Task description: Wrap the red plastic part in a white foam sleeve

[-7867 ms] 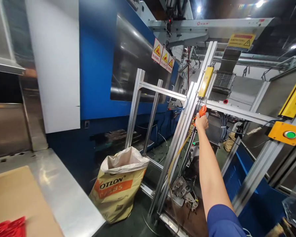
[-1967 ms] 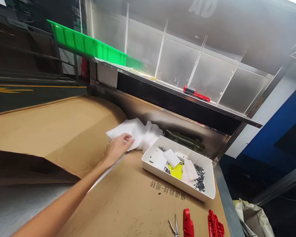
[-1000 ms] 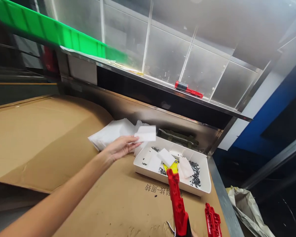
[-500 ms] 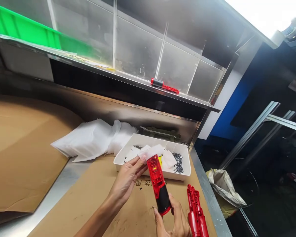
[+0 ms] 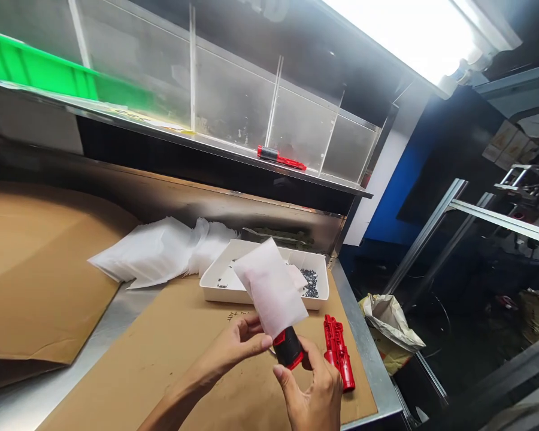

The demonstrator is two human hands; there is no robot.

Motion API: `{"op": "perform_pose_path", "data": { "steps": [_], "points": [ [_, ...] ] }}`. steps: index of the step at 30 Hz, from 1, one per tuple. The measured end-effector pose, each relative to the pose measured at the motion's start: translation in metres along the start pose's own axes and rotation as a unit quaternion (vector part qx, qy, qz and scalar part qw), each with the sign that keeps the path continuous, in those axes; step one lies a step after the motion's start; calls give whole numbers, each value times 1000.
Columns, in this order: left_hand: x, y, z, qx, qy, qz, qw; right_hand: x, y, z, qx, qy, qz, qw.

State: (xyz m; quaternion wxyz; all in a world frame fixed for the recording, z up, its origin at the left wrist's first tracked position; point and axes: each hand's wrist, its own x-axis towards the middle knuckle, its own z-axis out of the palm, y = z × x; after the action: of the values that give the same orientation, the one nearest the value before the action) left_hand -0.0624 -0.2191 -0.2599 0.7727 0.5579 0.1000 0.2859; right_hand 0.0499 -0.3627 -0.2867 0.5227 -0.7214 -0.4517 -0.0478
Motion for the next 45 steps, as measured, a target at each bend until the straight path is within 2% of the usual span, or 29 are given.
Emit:
{"op": "perform_pose_path", "data": {
  "steps": [2,5,7,11,13,16,19,23,27,31,34,39,45],
  "points": [
    [-9,0,7,2,-14,-9,1000,-3,-9,-11,58,-42,40,997],
    [-19,3,19,-40,35,15,998,-8,-19,-28,103,-83,77,988],
    [-23,5,30,-84,71,30,993,-13,-23,-37,86,-90,65,990],
    [-31,4,59,-170,105,23,980,-19,-28,-51,48,-122,37,991],
    [-39,-1,73,-207,110,4,972,-20,-31,-57,57,-143,43,987],
    [-54,-12,88,-266,103,-41,958,-22,-35,-65,5,-122,37,992],
    [-64,-20,95,-338,140,-81,927,-21,-38,-74,-71,-116,6,991],
    [-67,-21,96,-416,252,-116,866,-16,-35,-89,-36,-131,-6,991],
    [-73,-21,102,-459,298,-128,827,-11,-33,-96,-39,-139,-33,989],
    [-86,-23,114,-504,277,-140,806,-6,-40,-92,-107,-177,-59,977],
    [-98,-27,119,-559,218,-154,785,-2,-47,-89,-151,-187,-88,967],
    [-121,-42,120,-625,125,-176,750,1,-60,-89,-156,-224,-132,953],
    [-146,-58,117,-650,91,-179,733,-2,-75,-95,-211,-291,-169,918]
  ]
}}
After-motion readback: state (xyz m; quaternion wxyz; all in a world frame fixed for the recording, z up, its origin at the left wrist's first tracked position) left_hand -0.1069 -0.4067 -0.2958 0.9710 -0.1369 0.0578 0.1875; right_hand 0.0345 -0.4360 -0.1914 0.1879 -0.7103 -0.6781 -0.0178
